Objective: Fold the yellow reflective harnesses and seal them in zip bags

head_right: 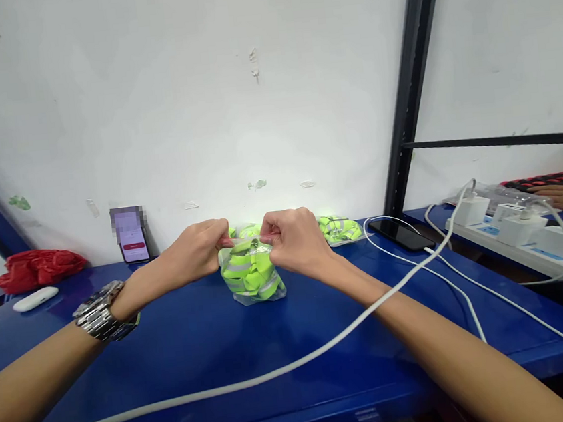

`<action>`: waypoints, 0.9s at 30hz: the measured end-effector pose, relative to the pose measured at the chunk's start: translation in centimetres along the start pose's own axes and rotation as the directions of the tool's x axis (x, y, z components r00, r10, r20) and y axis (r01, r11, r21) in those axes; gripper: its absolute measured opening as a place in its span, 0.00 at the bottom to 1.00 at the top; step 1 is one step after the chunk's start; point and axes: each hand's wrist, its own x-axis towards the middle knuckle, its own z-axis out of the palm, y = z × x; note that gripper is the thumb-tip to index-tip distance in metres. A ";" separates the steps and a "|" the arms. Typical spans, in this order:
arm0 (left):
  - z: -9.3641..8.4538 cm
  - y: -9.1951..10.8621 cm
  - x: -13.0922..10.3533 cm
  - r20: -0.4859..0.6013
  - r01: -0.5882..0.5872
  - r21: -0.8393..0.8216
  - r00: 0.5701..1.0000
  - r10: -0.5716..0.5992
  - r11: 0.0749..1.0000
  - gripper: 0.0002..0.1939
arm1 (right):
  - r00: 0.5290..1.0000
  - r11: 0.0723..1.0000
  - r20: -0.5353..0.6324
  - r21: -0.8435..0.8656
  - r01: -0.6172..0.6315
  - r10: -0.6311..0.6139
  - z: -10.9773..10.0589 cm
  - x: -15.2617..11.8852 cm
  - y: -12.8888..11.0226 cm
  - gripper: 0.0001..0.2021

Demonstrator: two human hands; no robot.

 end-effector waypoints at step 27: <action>-1.8 -1.4 -2.5 -0.024 0.106 -0.246 0.993 -0.115 0.963 0.12 | 0.995 0.957 -0.044 0.280 -0.077 0.093 0.4 -0.5 -0.4 0.05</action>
